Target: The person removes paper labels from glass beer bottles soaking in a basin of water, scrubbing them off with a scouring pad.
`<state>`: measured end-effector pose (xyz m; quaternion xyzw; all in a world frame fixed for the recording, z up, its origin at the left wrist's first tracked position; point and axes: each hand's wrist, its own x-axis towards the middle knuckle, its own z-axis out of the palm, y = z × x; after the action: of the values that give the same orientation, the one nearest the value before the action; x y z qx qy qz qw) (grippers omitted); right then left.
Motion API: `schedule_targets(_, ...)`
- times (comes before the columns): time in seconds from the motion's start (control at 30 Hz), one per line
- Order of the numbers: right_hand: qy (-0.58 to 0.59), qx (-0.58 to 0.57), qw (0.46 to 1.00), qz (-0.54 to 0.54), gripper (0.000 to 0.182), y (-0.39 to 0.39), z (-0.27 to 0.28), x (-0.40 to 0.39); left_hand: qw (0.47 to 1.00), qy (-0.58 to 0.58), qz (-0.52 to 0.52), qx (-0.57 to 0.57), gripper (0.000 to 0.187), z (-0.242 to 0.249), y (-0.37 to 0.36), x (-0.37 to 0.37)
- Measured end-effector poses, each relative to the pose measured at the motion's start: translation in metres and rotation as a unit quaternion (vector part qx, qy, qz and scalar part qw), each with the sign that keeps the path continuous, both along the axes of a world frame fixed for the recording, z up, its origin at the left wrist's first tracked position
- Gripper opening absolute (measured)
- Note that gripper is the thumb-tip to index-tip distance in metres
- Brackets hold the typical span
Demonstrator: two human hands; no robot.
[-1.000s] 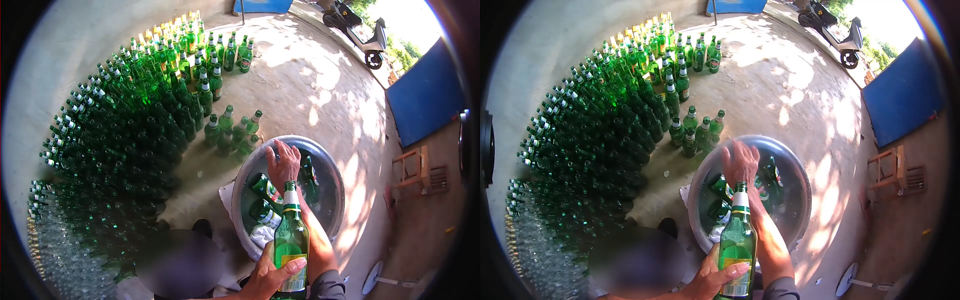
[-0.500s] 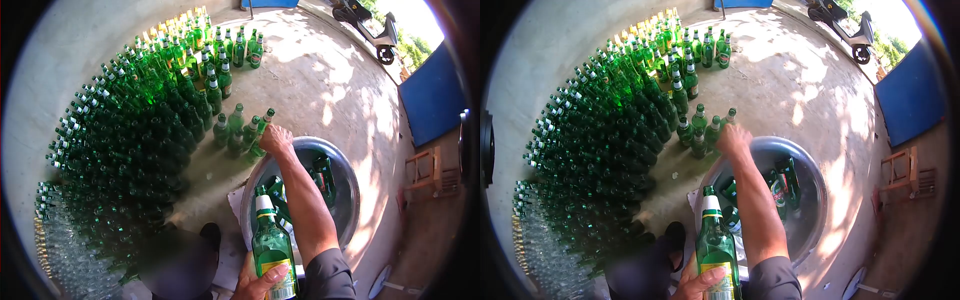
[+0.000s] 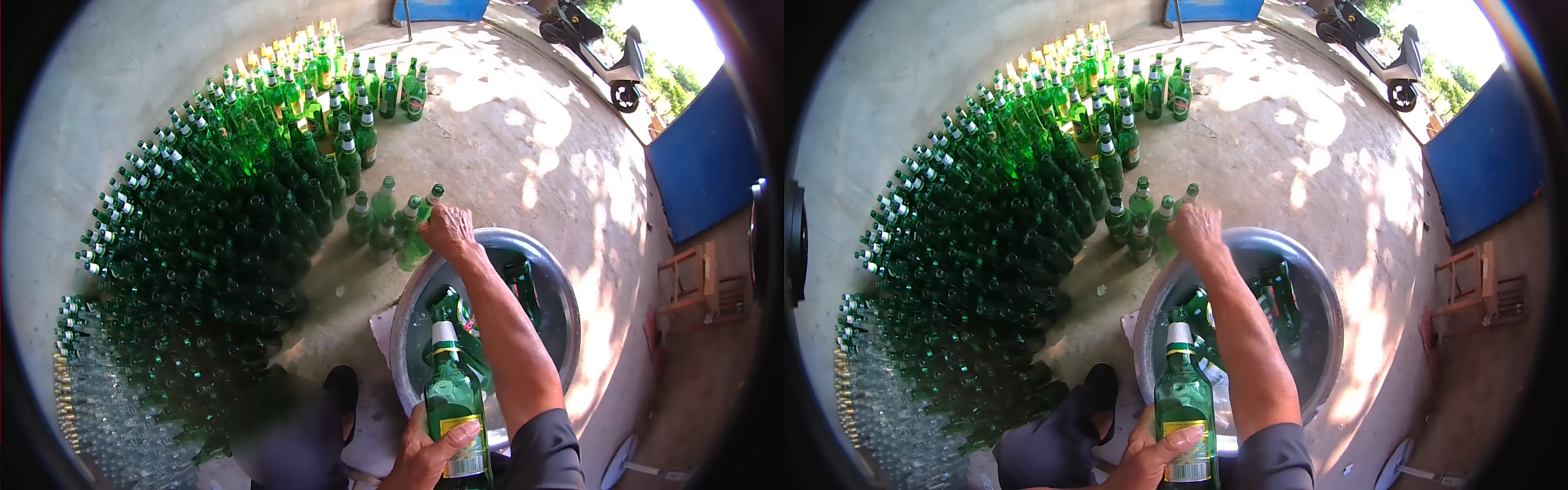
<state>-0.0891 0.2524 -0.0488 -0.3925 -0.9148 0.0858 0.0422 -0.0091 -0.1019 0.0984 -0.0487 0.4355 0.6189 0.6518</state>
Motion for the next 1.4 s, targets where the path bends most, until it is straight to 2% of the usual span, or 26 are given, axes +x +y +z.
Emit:
schedule_targets(0.03,-0.001,0.001,1.0,0.0,0.032,-0.001,0.005,0.002,1.0,0.002,-0.02,-0.023,0.033,0.003,0.001,-0.001)
schedule_targets(0.17,0.043,0.016,0.998,0.031,0.029,-0.007,0.032,0.009,1.0,0.015,0.0,0.001,0.032,-0.01,0.001,0.01)
schedule_targets(0.23,0.055,0.024,0.998,0.036,0.029,-0.01,0.047,0.013,0.998,-0.037,0.008,0.049,0.043,-0.005,0.009,0.007)
schedule_targets(0.27,0.065,0.029,0.997,0.036,0.028,-0.01,0.055,0.014,0.999,0.015,0.011,0.028,0.031,-0.026,-0.001,0.019)
schedule_targets(0.37,0.078,0.043,0.996,0.026,0.031,-0.017,0.086,0.025,0.998,0.002,0.022,0.054,0.032,-0.023,0.003,0.023)
schedule_targets(0.43,0.127,0.041,0.991,-0.014,0.031,-0.021,0.105,0.034,0.999,0.015,-0.008,0.042,0.033,-0.021,0.005,0.02)
schedule_targets(0.5,0.135,0.038,0.99,-0.029,0.033,-0.023,0.128,0.046,0.998,0.016,-0.011,0.054,0.044,-0.011,0.011,0.017)
schedule_targets(0.6,0.233,0.008,0.967,-0.099,0.035,-0.022,0.157,0.06,0.998,0.01,-0.026,0.058,0.04,-0.006,0.012,0.016)
schedule_targets(0.7,0.268,-0.003,0.954,-0.134,0.032,-0.024,0.177,0.081,0.997,0.036,-0.029,0.062,0.035,-0.015,0.012,0.02)
schedule_targets(0.77,0.268,0.012,0.954,-0.136,0.033,-0.029,0.19,0.098,0.997,0.003,-0.02,0.079,0.032,-0.012,0.014,0.019)
schedule_targets(0.83,0.285,-0.034,0.94,-0.184,0.034,-0.038,0.201,0.117,0.997,-0.024,-0.031,0.067,0.037,-0.007,0.014,0.017)
schedule_targets(0.9,0.294,0.003,0.938,-0.184,0.035,-0.032,0.192,0.146,0.998,-0.023,-0.014,0.053,0.037,-0.006,0.015,0.019)
schedule_targets(0.97,0.35,-0.035,0.913,-0.207,0.037,-0.033,0.19,0.179,0.998,-0.027,-0.011,0.057,0.036,-0.012,0.016,0.02)
schedule_targets(1.03,0.413,-0.028,0.899,-0.143,0.036,-0.03,0.166,0.222,0.997,-0.03,-0.009,0.069,0.036,-0.013,0.017,0.019)
schedule_targets(1.07,0.462,-0.126,0.848,-0.227,0.034,-0.037,0.169,0.235,0.997,-0.035,-0.011,0.073,0.036,-0.015,0.017,0.018)
schedule_targets(1.1,0.461,-0.125,0.848,-0.229,0.034,-0.043,0.164,0.25,0.997,-0.037,-0.014,0.072,0.036,-0.014,0.016,0.018)
schedule_targets(1.17,0.556,-0.191,0.754,-0.291,0.031,-0.052,0.143,0.279,0.997,-0.025,-0.004,0.066,0.037,-0.012,0.017,0.018)
schedule_targets(1.2,0.557,-0.19,0.754,-0.293,0.031,-0.057,0.134,0.291,0.998,-0.022,-0.009,0.063,0.037,-0.011,0.017,0.018)
schedule_targets(1.27,0.626,-0.199,0.676,-0.333,0.027,-0.069,0.116,0.312,0.998,-0.019,-0.022,0.063,0.037,-0.013,0.016,0.017)
schedule_targets(1.4,0.657,-0.174,0.645,-0.349,0.025,-0.089,0.084,0.345,0.997,-0.037,-0.028,0.066,0.034,-0.015,0.016,0.019)
